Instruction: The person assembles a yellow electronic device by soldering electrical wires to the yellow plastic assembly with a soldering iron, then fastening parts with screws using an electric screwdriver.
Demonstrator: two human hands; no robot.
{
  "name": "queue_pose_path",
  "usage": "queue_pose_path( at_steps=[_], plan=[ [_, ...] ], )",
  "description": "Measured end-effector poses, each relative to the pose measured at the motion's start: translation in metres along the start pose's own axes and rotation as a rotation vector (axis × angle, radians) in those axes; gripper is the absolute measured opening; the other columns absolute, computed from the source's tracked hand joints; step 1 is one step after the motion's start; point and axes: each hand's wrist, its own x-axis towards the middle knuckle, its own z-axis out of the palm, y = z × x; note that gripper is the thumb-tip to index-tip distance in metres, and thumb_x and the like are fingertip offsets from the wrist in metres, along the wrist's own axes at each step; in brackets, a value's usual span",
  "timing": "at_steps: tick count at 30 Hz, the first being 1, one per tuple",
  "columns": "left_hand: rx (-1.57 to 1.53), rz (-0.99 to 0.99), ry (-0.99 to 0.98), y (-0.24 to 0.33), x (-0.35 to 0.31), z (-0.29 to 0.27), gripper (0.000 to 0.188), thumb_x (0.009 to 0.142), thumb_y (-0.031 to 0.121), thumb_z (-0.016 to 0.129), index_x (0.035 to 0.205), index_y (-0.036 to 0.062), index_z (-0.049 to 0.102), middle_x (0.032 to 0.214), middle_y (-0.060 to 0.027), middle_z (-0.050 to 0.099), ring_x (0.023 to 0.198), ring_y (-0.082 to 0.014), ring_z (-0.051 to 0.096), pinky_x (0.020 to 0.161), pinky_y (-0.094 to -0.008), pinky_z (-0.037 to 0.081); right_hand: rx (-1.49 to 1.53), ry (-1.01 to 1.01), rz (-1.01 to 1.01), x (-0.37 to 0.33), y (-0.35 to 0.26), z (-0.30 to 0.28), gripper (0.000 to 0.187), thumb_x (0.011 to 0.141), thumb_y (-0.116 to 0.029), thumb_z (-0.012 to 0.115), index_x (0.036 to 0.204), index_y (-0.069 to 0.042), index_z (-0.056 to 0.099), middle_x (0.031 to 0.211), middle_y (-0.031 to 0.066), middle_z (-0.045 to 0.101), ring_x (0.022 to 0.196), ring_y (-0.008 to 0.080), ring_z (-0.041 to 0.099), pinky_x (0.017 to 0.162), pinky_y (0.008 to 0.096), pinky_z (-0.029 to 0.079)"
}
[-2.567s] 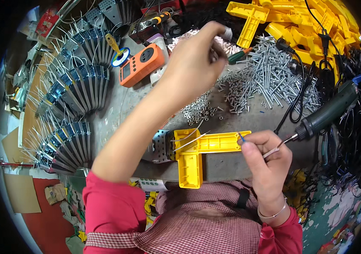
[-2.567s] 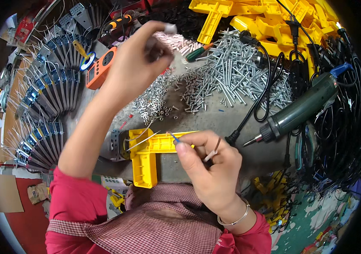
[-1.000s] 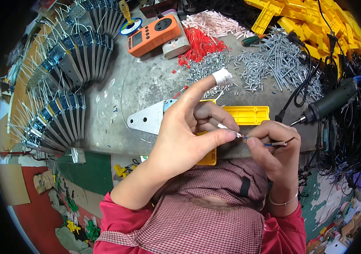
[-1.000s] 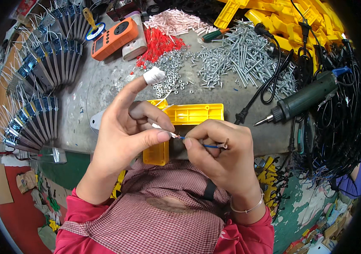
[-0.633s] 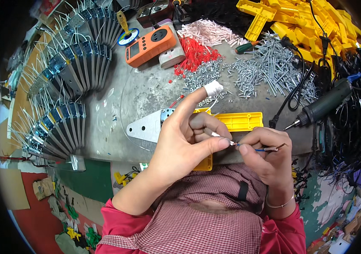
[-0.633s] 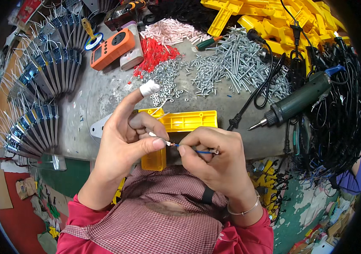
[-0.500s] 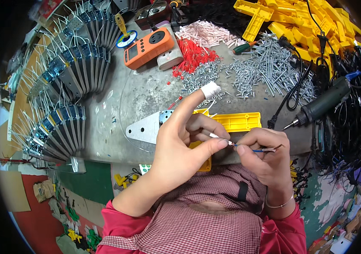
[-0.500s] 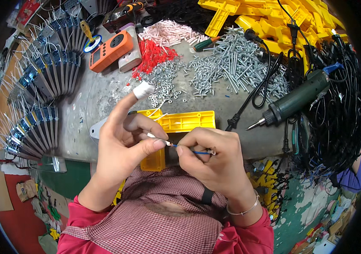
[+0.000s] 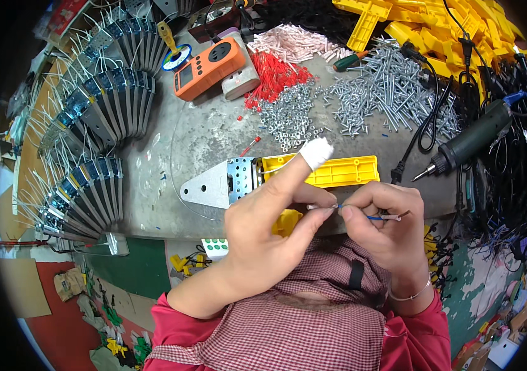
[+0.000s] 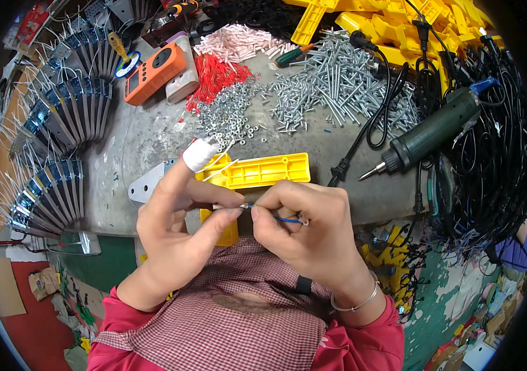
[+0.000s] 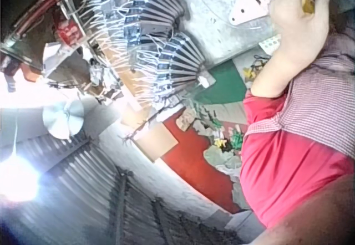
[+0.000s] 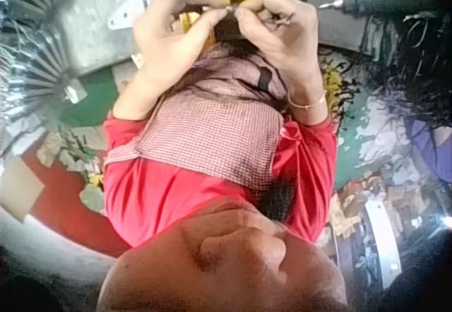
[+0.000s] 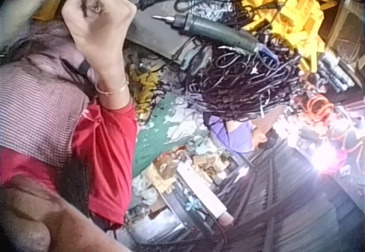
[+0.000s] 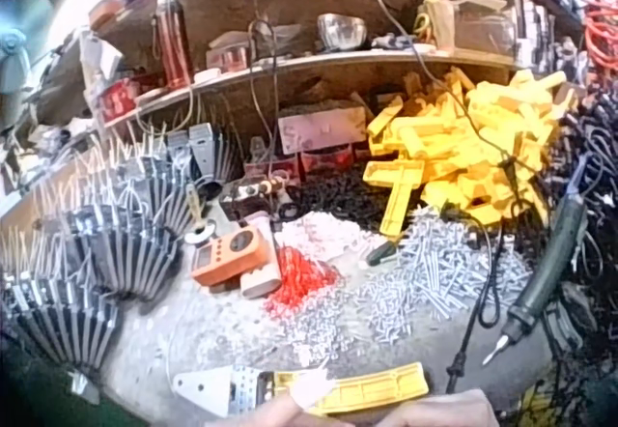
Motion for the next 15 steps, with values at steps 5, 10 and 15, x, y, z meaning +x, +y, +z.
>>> queue_pose_path(
  at_steps=[5, 10, 15],
  plan=[
    [-0.19, -0.2, 0.06, 0.003, 0.004, -0.002, 0.076, 0.074, -0.008, 0.071, 0.141, -0.0032, 0.035, 0.086, -0.0143, 0.069, 0.083, -0.0209, 0.069, 0.076, -0.0297, 0.054, -0.015, -0.045, -0.042, -0.005, 0.001, -0.005, 0.004, 0.08, -0.001, 0.07, 0.079, 0.0, 0.066, 0.064, 0.0041, 0.061, 0.053, 0.0097, 0.054, 0.05, 0.0252, 0.042],
    [-0.325, -0.266, -0.03, 0.005, 0.004, -0.003, 0.073, 0.074, -0.008, 0.072, 0.138, -0.0038, 0.038, 0.086, -0.0145, 0.068, 0.083, -0.0214, 0.069, 0.075, -0.0289, 0.053, 0.049, -0.132, 0.128, -0.006, -0.01, -0.009, 0.007, 0.08, -0.004, 0.072, 0.082, 0.0, 0.066, 0.069, 0.0065, 0.064, 0.06, 0.0156, 0.061, 0.056, 0.0281, 0.046],
    [-0.329, -0.279, 0.029, 0.004, 0.008, -0.007, 0.068, 0.074, -0.008, 0.072, 0.134, -0.003, 0.038, 0.086, -0.0133, 0.067, 0.082, -0.0198, 0.068, 0.075, -0.0289, 0.053, -0.243, -0.066, -0.229, -0.007, 0.021, -0.023, 0.014, 0.071, -0.003, 0.075, 0.082, -0.004, 0.068, 0.069, 0.0064, 0.063, 0.062, 0.0211, 0.06, 0.058, 0.0307, 0.045]
  ],
)
